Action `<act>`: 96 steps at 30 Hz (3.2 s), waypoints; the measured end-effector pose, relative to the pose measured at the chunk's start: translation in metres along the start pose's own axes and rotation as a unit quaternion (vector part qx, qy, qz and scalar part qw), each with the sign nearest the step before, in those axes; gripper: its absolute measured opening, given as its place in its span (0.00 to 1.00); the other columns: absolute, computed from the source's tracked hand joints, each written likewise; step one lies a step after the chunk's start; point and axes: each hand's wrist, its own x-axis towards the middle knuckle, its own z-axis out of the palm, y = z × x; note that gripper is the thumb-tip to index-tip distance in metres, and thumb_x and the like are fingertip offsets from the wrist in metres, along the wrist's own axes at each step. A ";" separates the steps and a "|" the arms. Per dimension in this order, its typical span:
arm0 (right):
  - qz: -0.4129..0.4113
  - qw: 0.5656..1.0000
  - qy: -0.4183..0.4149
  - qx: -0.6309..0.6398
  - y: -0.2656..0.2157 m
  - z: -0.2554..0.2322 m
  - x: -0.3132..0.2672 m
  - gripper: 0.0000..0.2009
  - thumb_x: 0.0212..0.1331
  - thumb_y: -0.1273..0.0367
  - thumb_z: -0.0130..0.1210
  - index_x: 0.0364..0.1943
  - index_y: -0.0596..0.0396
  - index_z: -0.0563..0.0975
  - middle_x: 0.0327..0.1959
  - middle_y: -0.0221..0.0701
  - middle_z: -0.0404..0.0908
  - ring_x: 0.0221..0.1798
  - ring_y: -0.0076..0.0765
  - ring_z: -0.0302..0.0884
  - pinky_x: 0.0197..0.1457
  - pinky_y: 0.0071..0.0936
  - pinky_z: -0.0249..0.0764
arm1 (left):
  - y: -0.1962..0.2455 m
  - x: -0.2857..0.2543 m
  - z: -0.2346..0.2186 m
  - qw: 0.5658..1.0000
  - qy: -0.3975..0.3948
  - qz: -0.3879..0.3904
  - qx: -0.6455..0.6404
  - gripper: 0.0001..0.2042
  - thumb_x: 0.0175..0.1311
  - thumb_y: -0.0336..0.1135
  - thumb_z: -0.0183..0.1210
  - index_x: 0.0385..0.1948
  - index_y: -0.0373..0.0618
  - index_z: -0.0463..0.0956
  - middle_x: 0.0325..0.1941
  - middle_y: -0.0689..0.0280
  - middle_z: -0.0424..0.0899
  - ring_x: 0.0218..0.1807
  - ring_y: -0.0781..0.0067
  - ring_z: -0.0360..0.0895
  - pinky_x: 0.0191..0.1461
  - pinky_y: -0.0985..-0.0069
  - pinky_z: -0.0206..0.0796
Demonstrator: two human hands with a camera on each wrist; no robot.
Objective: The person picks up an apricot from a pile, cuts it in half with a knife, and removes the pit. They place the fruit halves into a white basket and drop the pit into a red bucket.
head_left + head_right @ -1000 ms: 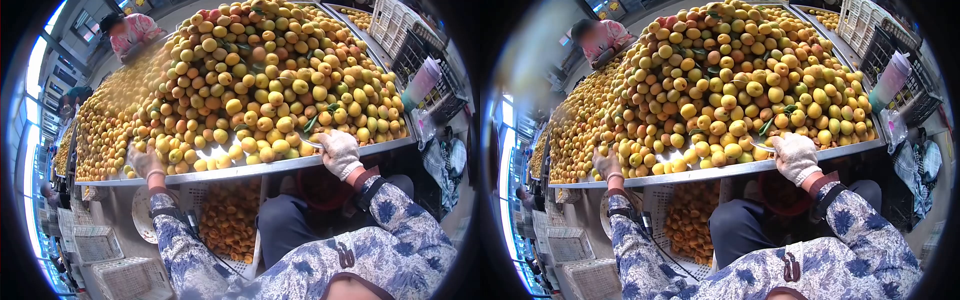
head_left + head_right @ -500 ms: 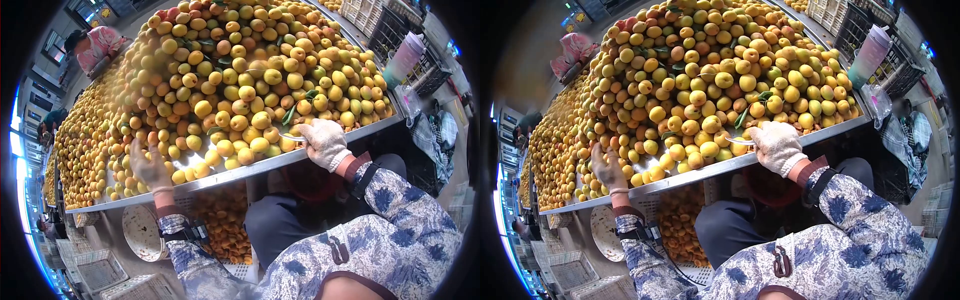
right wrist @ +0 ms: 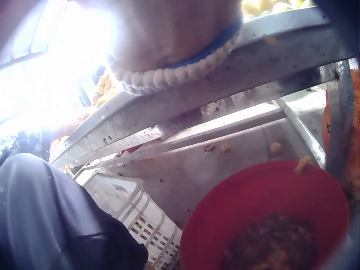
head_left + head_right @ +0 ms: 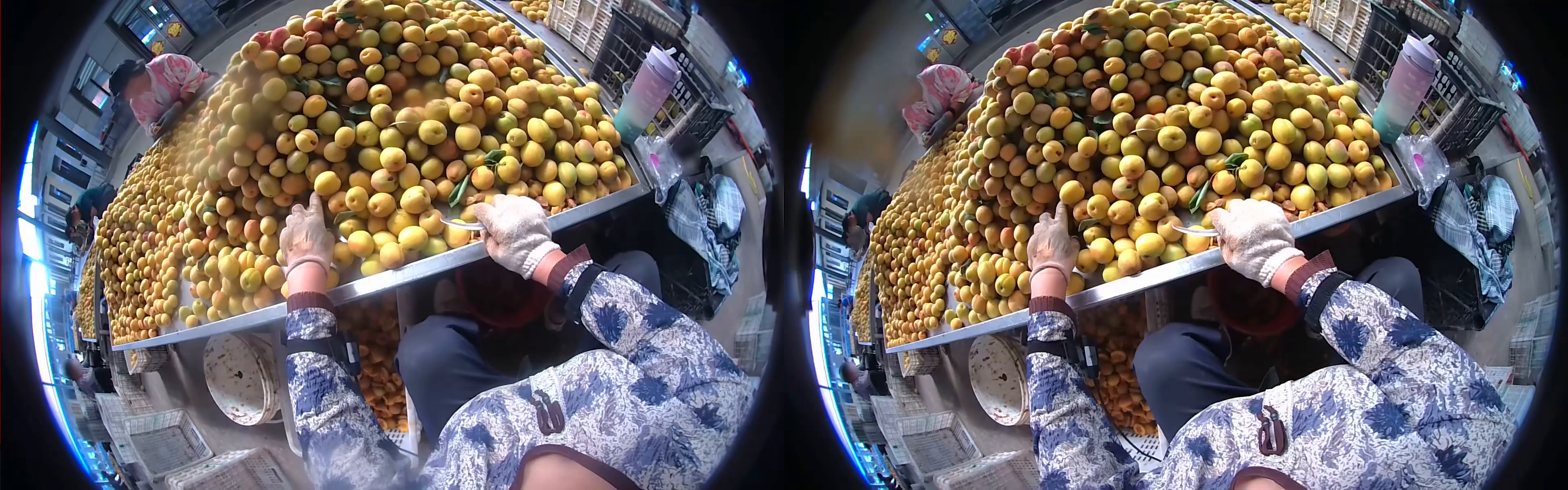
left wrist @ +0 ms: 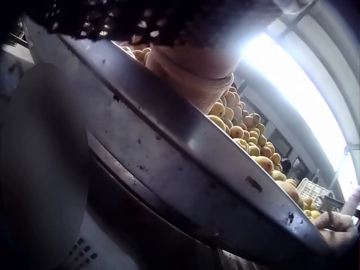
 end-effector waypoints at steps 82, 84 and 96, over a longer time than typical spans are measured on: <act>0.011 1.000 0.001 0.016 0.002 0.004 -0.001 0.11 0.47 0.69 0.60 0.37 0.46 0.79 0.27 0.34 0.77 0.30 0.46 0.78 0.32 0.45 0.74 | -0.225 -0.057 0.082 0.883 0.272 -0.255 -0.285 0.25 0.71 0.38 0.51 0.66 0.34 0.63 0.69 0.47 0.66 0.64 0.51 0.71 0.70 0.68 0.59; 0.013 1.000 -0.007 0.014 0.002 0.002 0.000 0.10 0.47 0.69 0.60 0.37 0.46 0.79 0.27 0.34 0.77 0.30 0.47 0.78 0.32 0.45 0.73 | -0.188 -0.060 0.049 0.850 0.267 -0.292 -0.347 0.25 0.71 0.38 0.52 0.65 0.32 0.63 0.70 0.46 0.65 0.65 0.50 0.69 0.70 0.67 0.58; 0.033 0.998 -0.051 0.008 -0.001 -0.001 0.001 0.11 0.50 0.66 0.59 0.39 0.48 0.81 0.30 0.34 0.80 0.35 0.45 0.81 0.37 0.44 0.75 | -0.090 -0.048 0.001 0.971 0.158 -0.157 0.090 0.24 0.63 0.48 0.56 0.59 0.50 0.75 0.75 0.59 0.58 0.76 0.57 0.52 0.76 0.45 0.36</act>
